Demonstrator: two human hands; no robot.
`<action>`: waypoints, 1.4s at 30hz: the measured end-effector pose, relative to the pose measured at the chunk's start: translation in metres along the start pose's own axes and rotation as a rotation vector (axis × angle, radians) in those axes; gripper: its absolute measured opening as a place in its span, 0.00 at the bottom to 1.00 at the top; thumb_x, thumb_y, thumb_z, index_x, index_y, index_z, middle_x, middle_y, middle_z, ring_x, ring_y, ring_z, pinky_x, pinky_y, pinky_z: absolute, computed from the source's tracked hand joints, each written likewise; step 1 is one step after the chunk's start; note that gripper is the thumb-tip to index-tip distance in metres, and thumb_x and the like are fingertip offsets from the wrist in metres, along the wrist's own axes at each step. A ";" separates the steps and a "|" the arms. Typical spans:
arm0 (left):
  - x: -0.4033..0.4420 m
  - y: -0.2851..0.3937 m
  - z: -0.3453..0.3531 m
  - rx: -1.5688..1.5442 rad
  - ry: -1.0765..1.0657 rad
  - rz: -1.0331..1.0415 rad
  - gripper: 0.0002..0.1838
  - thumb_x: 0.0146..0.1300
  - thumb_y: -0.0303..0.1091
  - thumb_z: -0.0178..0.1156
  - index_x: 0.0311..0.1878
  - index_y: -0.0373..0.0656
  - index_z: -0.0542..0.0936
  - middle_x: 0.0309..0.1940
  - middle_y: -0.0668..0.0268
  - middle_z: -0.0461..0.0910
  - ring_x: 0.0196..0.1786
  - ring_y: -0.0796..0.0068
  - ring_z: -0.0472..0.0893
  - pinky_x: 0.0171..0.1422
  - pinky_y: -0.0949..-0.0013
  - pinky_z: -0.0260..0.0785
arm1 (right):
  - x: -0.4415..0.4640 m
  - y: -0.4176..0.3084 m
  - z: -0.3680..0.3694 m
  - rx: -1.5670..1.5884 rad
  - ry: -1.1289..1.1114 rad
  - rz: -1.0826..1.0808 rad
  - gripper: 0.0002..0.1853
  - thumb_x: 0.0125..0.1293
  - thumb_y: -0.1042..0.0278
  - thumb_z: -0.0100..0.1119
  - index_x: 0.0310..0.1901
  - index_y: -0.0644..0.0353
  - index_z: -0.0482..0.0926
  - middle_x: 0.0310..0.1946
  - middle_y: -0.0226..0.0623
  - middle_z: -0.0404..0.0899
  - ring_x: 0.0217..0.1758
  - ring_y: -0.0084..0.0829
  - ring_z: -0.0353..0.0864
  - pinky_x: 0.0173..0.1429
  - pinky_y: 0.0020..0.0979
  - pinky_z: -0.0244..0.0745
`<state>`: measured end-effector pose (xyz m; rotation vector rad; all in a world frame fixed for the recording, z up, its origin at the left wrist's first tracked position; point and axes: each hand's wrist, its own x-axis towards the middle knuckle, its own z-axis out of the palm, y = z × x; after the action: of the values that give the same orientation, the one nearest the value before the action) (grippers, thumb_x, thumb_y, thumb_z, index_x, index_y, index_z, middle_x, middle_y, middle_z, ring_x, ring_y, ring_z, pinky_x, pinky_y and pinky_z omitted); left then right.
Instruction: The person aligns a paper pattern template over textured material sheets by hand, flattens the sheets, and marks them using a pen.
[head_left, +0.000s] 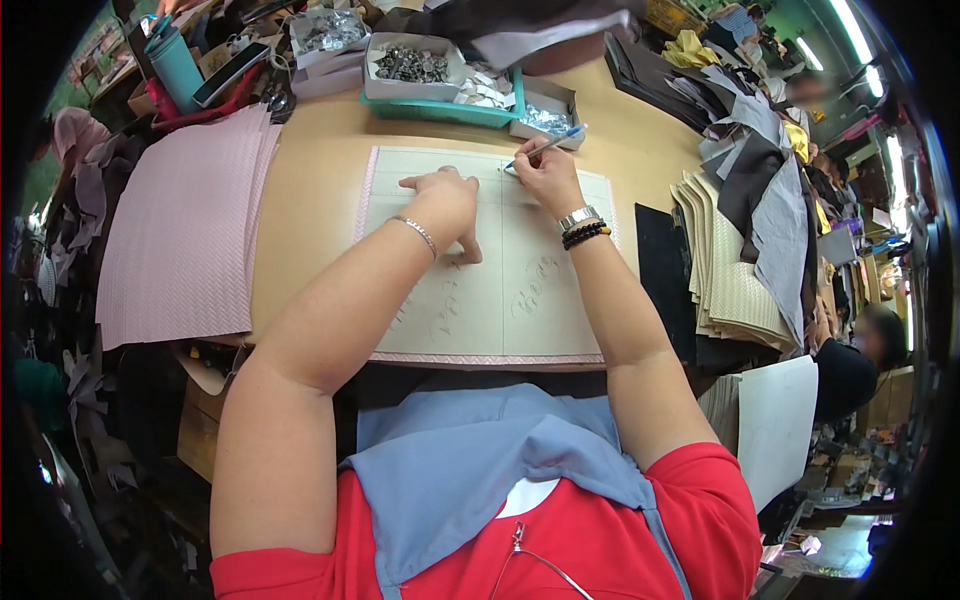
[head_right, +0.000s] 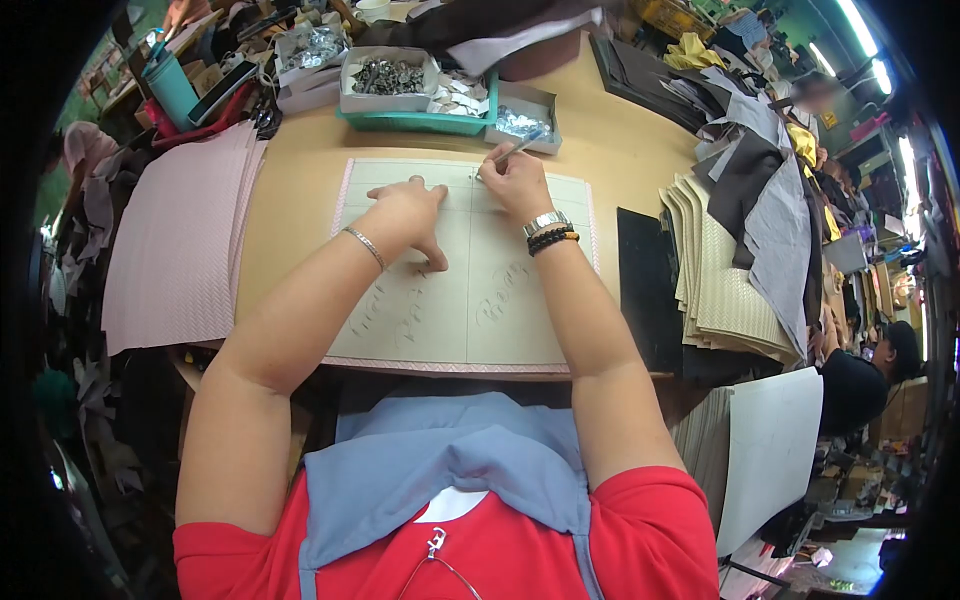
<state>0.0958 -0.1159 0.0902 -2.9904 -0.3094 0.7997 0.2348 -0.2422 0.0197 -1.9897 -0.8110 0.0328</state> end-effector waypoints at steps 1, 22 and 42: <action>-0.001 0.000 -0.001 -0.006 -0.015 -0.001 0.64 0.28 0.65 0.76 0.70 0.45 0.61 0.65 0.54 0.66 0.65 0.56 0.72 0.64 0.38 0.67 | -0.001 -0.003 -0.001 -0.017 -0.015 -0.008 0.10 0.58 0.63 0.60 0.32 0.63 0.80 0.21 0.38 0.81 0.23 0.25 0.78 0.33 0.27 0.74; -0.001 0.001 -0.001 -0.028 -0.001 0.000 0.58 0.27 0.56 0.76 0.66 0.42 0.65 0.62 0.55 0.68 0.66 0.58 0.71 0.63 0.37 0.68 | 0.000 -0.009 0.001 -0.139 0.017 -0.107 0.09 0.56 0.65 0.60 0.32 0.62 0.80 0.21 0.45 0.80 0.23 0.37 0.80 0.34 0.33 0.75; 0.000 -0.007 0.007 0.032 0.080 0.062 0.60 0.31 0.69 0.73 0.68 0.45 0.66 0.56 0.57 0.77 0.58 0.55 0.78 0.61 0.41 0.68 | -0.125 -0.055 -0.028 0.515 -0.215 0.033 0.06 0.65 0.72 0.59 0.40 0.66 0.79 0.34 0.36 0.82 0.40 0.22 0.82 0.42 0.22 0.79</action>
<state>0.0912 -0.1095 0.0847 -3.0057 -0.2001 0.6805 0.1176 -0.3149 0.0419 -1.5243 -0.8079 0.4388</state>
